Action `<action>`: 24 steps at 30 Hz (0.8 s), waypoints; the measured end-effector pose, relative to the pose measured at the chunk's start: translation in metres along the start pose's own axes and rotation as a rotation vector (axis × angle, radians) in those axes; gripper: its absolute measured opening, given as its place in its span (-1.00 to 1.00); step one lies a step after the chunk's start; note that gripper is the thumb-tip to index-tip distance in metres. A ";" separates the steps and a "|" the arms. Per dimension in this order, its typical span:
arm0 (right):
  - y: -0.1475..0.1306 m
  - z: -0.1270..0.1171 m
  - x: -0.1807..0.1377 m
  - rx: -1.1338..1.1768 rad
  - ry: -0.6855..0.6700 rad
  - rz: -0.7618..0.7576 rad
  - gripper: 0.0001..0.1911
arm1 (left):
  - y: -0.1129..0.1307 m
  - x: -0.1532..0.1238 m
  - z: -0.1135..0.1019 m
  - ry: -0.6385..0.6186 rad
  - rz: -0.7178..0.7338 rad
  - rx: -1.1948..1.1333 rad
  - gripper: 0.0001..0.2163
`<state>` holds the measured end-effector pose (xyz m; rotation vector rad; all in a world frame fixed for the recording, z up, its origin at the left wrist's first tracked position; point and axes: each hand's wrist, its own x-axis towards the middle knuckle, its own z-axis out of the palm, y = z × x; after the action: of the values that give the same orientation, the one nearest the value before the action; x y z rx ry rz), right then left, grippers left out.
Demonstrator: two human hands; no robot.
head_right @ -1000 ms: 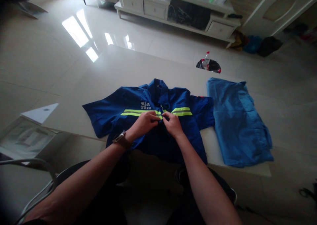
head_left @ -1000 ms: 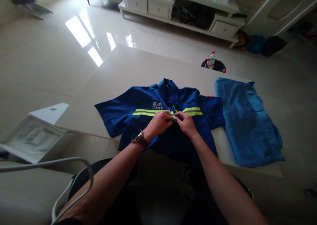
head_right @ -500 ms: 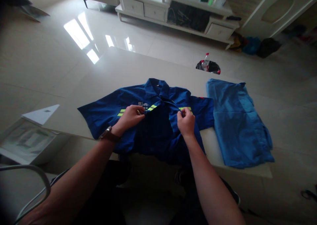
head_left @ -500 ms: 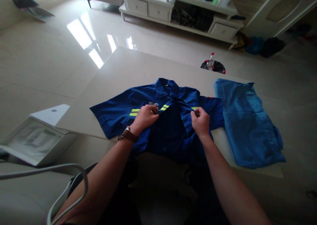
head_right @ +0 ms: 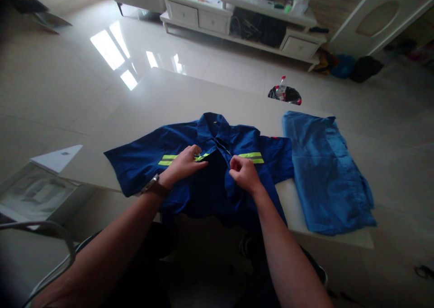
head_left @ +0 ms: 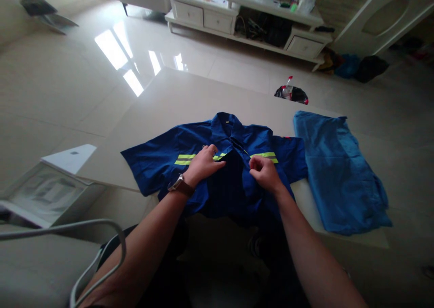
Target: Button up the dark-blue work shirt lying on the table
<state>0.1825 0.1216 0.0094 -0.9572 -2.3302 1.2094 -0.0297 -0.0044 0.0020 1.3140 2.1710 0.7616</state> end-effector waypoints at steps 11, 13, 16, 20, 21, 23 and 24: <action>-0.005 0.003 0.002 -0.028 0.067 -0.038 -0.89 | 0.035 0.020 0.038 0.136 -0.055 0.020 -0.77; -0.002 0.006 0.004 -0.258 0.233 -0.095 -0.80 | 0.042 0.020 0.042 0.153 0.012 0.017 -0.74; -0.001 0.014 0.005 -0.389 0.281 -0.207 -0.68 | 0.052 0.017 0.045 0.165 0.138 0.034 -0.76; -0.006 0.018 0.006 -0.315 0.350 -0.205 -0.89 | 0.058 0.012 0.045 0.121 0.247 0.089 -0.76; -0.006 0.017 0.006 -0.304 0.368 -0.195 -0.92 | 0.058 0.010 0.044 0.109 0.260 0.114 -0.74; -0.007 0.014 0.006 -0.303 0.360 -0.196 -0.90 | 0.057 0.008 0.043 0.087 0.272 0.167 -0.72; -0.006 0.013 0.006 -0.307 0.342 -0.207 -0.89 | 0.057 0.007 0.042 0.079 0.275 0.186 -0.70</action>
<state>0.1683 0.1157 0.0069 -0.9055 -2.2988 0.5672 0.0310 0.0324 0.0093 1.7309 2.1923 0.7380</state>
